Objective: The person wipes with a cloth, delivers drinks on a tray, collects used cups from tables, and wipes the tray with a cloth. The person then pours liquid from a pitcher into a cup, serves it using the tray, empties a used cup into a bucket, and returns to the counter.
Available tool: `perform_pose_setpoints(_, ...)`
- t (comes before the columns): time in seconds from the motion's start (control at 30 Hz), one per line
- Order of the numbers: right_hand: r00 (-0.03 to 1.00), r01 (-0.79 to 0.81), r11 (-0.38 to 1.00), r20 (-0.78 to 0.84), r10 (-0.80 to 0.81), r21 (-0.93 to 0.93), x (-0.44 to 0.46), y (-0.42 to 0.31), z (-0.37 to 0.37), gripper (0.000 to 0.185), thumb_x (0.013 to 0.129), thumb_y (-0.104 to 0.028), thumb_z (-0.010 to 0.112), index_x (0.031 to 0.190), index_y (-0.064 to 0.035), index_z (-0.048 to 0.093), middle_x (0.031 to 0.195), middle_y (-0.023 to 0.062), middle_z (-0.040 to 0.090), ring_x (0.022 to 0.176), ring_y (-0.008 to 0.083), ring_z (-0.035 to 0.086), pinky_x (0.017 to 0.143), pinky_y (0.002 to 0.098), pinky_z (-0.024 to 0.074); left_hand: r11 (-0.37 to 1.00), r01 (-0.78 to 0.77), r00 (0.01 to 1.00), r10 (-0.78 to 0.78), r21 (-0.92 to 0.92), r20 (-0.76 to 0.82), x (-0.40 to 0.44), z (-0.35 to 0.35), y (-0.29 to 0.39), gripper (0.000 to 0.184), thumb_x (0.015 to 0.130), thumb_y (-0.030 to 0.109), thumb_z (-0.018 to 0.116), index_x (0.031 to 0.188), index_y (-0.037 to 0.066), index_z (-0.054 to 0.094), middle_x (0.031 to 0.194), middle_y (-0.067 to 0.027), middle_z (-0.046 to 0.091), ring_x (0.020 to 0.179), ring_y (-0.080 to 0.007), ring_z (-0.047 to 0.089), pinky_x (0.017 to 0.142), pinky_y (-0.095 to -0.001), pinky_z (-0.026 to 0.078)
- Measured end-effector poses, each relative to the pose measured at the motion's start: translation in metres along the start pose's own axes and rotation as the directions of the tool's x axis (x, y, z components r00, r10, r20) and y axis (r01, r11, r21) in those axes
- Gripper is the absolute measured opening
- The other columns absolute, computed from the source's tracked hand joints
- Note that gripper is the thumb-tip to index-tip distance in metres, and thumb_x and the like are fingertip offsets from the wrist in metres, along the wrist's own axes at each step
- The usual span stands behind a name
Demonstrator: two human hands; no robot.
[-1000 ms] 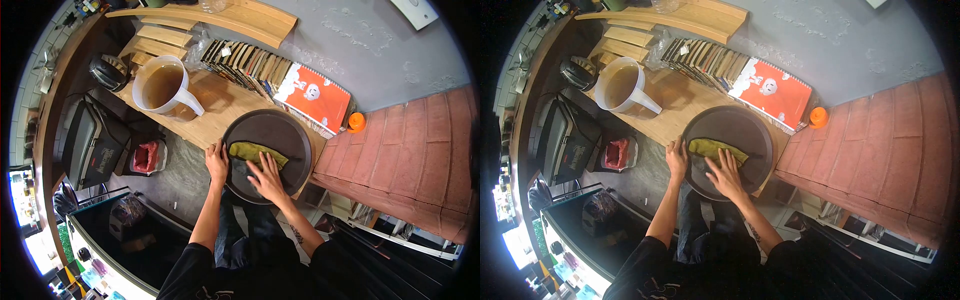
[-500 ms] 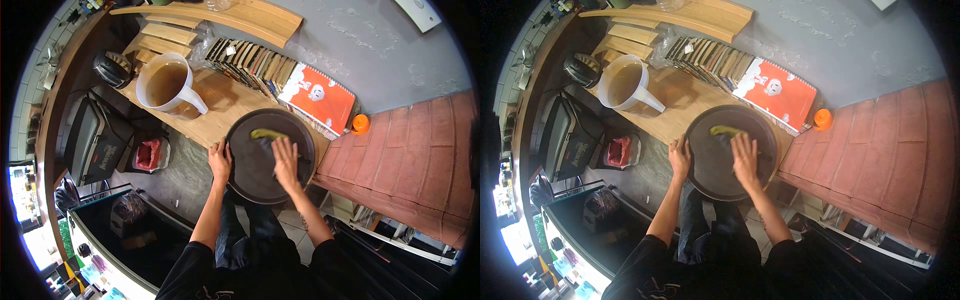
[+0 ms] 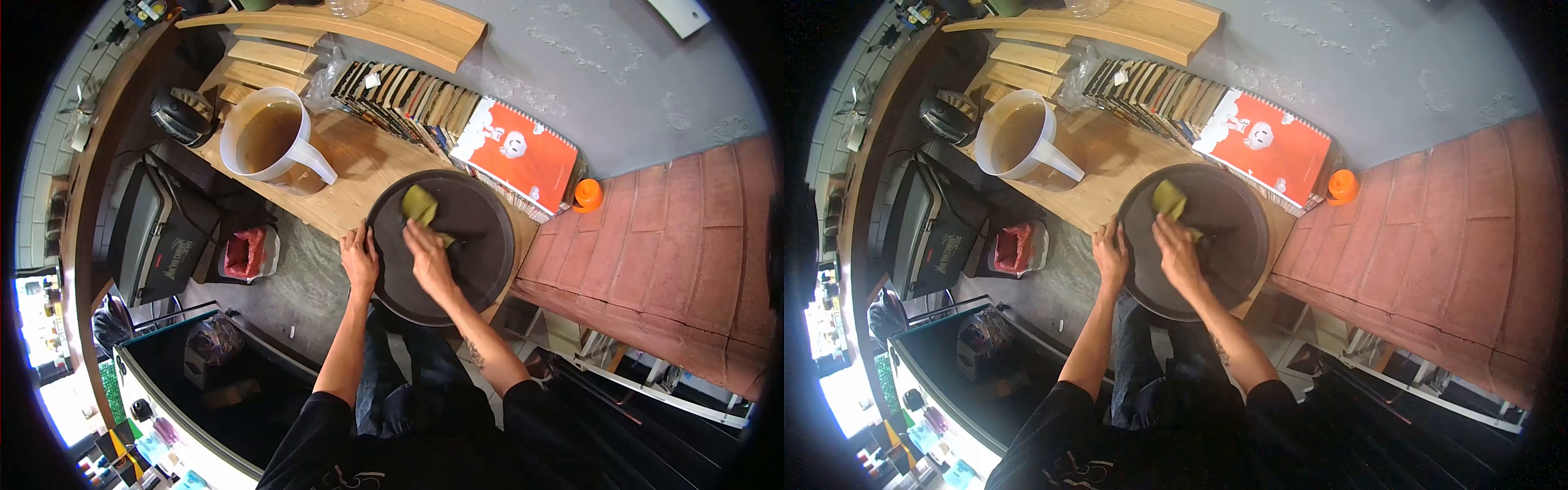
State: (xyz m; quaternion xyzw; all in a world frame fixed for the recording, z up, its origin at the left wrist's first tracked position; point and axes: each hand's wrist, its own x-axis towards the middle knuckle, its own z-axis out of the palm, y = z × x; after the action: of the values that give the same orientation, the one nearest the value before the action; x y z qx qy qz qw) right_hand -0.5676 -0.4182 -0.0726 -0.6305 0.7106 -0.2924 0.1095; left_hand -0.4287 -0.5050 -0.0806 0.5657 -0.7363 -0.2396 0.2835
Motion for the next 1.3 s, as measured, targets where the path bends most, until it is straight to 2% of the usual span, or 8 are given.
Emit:
perform_pose_setpoints(0.07, 0.989, 0.133, 0.987, 0.053, -0.138, 0.088, -0.027, -0.017, 0.015, 0.052, 0.072, 0.013, 0.049, 0.122, 0.0052, 0.058, 0.135, 0.0208, 0.052, 0.129, 0.0338, 0.047, 0.107, 0.0454, 0.0361, 1.0, -0.008, 1.0, 0.008, -0.008, -0.007, -0.001, 0.003, -0.003, 0.029, 0.095, 0.014, 0.053, 0.119, 0.002, 0.063, 0.092, -0.0216, 0.061, 0.087, -0.0389, 0.055, 0.078, -0.0457, 0.045)
perform_pose_setpoints(0.2, 0.944, 0.25, 0.96, 0.189, -0.271, 0.13, -0.042, -0.035, -0.003, 0.044, 0.078, 0.002, 0.053, 0.122, 0.0007, 0.061, 0.134, 0.0157, 0.054, 0.128, 0.0301, 0.048, 0.109, 0.0453, 0.0344, 0.998, 0.009, 1.0, -0.009, -0.069, 0.002, 0.001, 0.003, -0.009, 0.031, 0.098, 0.018, 0.048, 0.119, 0.002, 0.063, 0.093, -0.0227, 0.06, 0.089, -0.0397, 0.054, 0.08, -0.0465, 0.043)
perform_pose_setpoints(0.3, 0.872, 0.42, 0.907, 0.282, -0.399, -0.015, -0.022, -0.016, -0.007, 0.039, 0.086, -0.011, 0.054, 0.124, -0.0048, 0.061, 0.137, 0.0098, 0.053, 0.13, 0.0279, 0.045, 0.115, 0.0464, 0.0276, 0.995, -0.001, 1.0, 0.001, -0.098, 0.002, 0.0, 0.006, -0.014, 0.032, 0.099, 0.02, 0.046, 0.118, 0.002, 0.064, 0.091, -0.0225, 0.06, 0.086, -0.0394, 0.054, 0.078, -0.0459, 0.043)
perform_pose_setpoints(0.47, 0.865, 0.463, 0.871, 0.298, -0.403, -0.165, 0.022, 0.002, 0.001, 0.048, 0.081, -0.018, 0.063, 0.128, -0.0074, 0.059, 0.141, 0.008, 0.05, 0.138, 0.0261, 0.037, 0.116, 0.0528, 0.0213, 0.992, -0.006, 1.0, 0.006, -0.124, 0.002, 0.002, 0.007, -0.02, 0.031, 0.099, 0.02, 0.047, 0.114, 0.001, 0.066, 0.088, -0.0214, 0.06, 0.082, -0.039, 0.054, 0.076, -0.0455, 0.043)
perform_pose_setpoints(0.67, 0.998, 0.059, 0.931, 0.031, -0.052, -0.361, 0.061, 0.059, -0.025, 0.05, 0.083, -0.003, 0.058, 0.132, -0.0025, 0.052, 0.145, 0.0134, 0.044, 0.138, 0.028, 0.036, 0.114, 0.0503, 0.0236, 0.992, -0.004, 0.999, -0.001, -0.127, -0.036, 0.002, 0.004, -0.013, 0.028, 0.097, 0.018, 0.05, 0.112, 0.001, 0.067, 0.086, -0.0196, 0.06, 0.081, -0.0373, 0.055, 0.074, -0.0443, 0.044)
perform_pose_setpoints(0.87, 0.973, -0.215, 0.943, -0.141, 0.184, -0.253, -0.011, 0.066, -0.049, 0.046, 0.083, 0.006, 0.051, 0.129, 0.0065, 0.052, 0.142, 0.0192, 0.046, 0.134, 0.0341, 0.041, 0.112, 0.045, 0.031, 0.991, 0.011, 0.998, -0.02, -0.135, -0.066, 0.001, 0.006, -0.011, 0.027, 0.096, 0.017, 0.052, 0.114, 0.004, 0.068, 0.087, -0.0183, 0.061, 0.08, -0.0364, 0.054, 0.075, -0.0436, 0.044)
perform_pose_setpoints(1.07, 0.957, -0.274, 0.957, -0.123, 0.262, -0.094, -0.082, 0.013, -0.048, 0.041, 0.087, 0.006, 0.053, 0.128, 0.0119, 0.05, 0.14, 0.0275, 0.044, 0.132, 0.0403, 0.041, 0.11, 0.0483, 0.0342, 0.992, 0.001, 0.997, -0.01, -0.124, -0.07, 0.0, 0.01, -0.015, 0.028, 0.096, 0.017, 0.052, 0.117, 0.006, 0.067, 0.089, -0.0183, 0.06, 0.083, -0.0361, 0.054, 0.076, -0.0431, 0.043)
perform_pose_setpoints(1.3, 0.997, -0.03, 0.998, 0.076, 0.033, -0.046, -0.078, -0.025, -0.022, 0.05, 0.079, 0.011, 0.05, 0.129, 0.0101, 0.05, 0.142, 0.021, 0.045, 0.133, 0.0337, 0.043, 0.113, 0.0433, 0.0321, 0.991, 0.008, 0.999, -0.012, -0.135, -0.035, 0.0, 0.009, -0.016, 0.028, 0.097, 0.018, 0.051, 0.119, 0.006, 0.066, 0.087, -0.0173, 0.059, 0.083, -0.0341, 0.052, 0.078, -0.0424, 0.042)
